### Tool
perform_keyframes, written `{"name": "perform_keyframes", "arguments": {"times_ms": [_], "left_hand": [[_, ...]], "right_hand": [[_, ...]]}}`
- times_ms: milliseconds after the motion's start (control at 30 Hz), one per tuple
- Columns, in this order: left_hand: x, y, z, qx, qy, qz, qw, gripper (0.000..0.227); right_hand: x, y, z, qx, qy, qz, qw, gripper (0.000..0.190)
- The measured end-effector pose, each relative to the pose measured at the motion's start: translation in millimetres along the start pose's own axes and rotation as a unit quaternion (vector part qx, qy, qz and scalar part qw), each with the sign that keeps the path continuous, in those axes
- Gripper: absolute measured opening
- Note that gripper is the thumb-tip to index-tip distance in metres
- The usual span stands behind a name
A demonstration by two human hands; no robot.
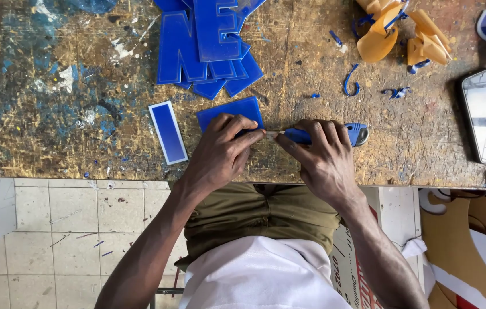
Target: Trimming and cutting out blue plastic letters using a utility knife on a workbench.
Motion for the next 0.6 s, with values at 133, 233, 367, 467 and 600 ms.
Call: {"name": "perform_keyframes", "arguments": {"times_ms": [133,233,367,467,600], "left_hand": [[0.4,-1.2,1.4,0.006,-0.009,-0.001,1.0,0.03],[2.7,-2.4,2.8,0.002,0.003,0.006,1.0,0.031],[2.1,-0.7,0.7,0.0,0.015,0.013,1.0,0.033],[1.3,-1.6,-0.8,-0.001,0.03,0.02,0.999,0.035],[8.7,-4.4,5.2,0.004,0.061,0.029,0.998,0.035]], "right_hand": [[-7.8,6.6,0.2,0.009,0.006,0.022,1.0,0.046],[-11.7,11.4,0.9,0.014,-0.001,0.052,0.999,0.044],[-15.1,12.8,2.3,0.016,-0.003,0.065,0.998,0.05],[-15.9,14.2,5.5,0.015,-0.01,0.071,0.997,0.053],[-4.0,9.5,-0.1,0.004,-0.043,0.106,0.993,0.051]]}}
Point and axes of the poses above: each hand's wrist, its own y-axis away from the middle knuckle, its own x-axis out of the back of the hand, z = x × y, the point moved 7 cm from there along -y, towards the middle knuckle, and after that the axes turned 3 degrees about y, right-handed, at the moved point
